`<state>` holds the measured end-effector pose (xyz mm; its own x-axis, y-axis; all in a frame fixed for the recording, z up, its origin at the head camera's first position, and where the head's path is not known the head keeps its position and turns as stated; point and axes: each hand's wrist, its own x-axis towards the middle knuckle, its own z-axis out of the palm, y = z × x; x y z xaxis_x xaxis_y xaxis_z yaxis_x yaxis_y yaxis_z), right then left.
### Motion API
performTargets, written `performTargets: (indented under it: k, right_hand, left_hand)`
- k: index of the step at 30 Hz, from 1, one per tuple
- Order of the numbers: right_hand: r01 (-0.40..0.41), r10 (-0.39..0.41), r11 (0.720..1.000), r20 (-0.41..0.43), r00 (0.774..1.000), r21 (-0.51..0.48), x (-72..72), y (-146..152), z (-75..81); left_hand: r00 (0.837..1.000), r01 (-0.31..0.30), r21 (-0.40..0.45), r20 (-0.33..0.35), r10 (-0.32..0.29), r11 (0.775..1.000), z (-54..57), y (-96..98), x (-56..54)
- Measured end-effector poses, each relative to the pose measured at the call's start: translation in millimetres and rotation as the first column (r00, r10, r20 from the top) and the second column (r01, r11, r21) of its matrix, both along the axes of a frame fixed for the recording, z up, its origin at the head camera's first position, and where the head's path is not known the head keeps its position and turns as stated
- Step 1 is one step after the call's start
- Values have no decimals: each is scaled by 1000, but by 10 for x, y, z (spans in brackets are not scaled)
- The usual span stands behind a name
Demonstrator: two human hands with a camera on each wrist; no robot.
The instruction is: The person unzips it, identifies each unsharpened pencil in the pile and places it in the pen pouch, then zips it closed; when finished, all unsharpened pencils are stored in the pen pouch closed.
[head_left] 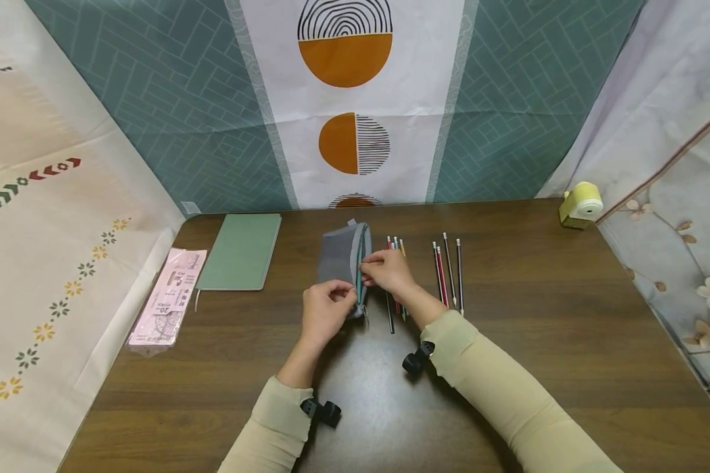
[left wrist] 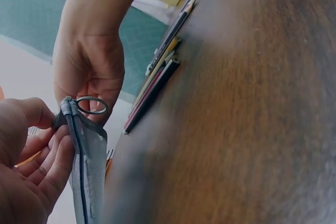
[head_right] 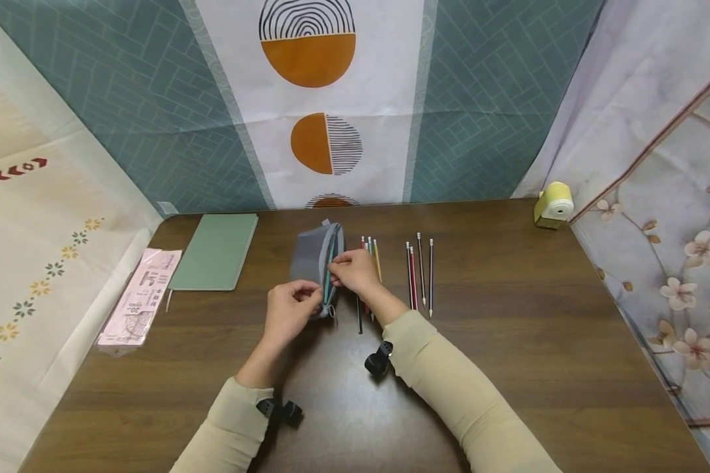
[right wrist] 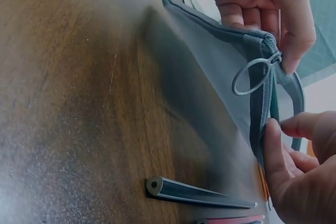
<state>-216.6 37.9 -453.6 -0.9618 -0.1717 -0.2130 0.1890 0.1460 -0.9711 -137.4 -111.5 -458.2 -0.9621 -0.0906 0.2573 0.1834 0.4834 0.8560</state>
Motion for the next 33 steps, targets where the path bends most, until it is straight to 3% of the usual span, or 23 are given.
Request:
performTargets:
  k: [9, 18, 33]
  right_hand:
    - [-17, 14, 998, -45, 999, -67, 45, 89, 45]
    - [29, -36, 994, -63, 997, -102, 40, 361, 112]
    - [123, -122, 992, -70, 990, 10, -19, 819, -30]
  left_hand:
    - [1000, -29, 6, 1, 29, 1000, -23, -21, -5]
    - [998, -69, 10, 4, 69, 998, -29, -61, 8]
    - [997, -68, 4, 30, 68, 998, -74, -116, 10]
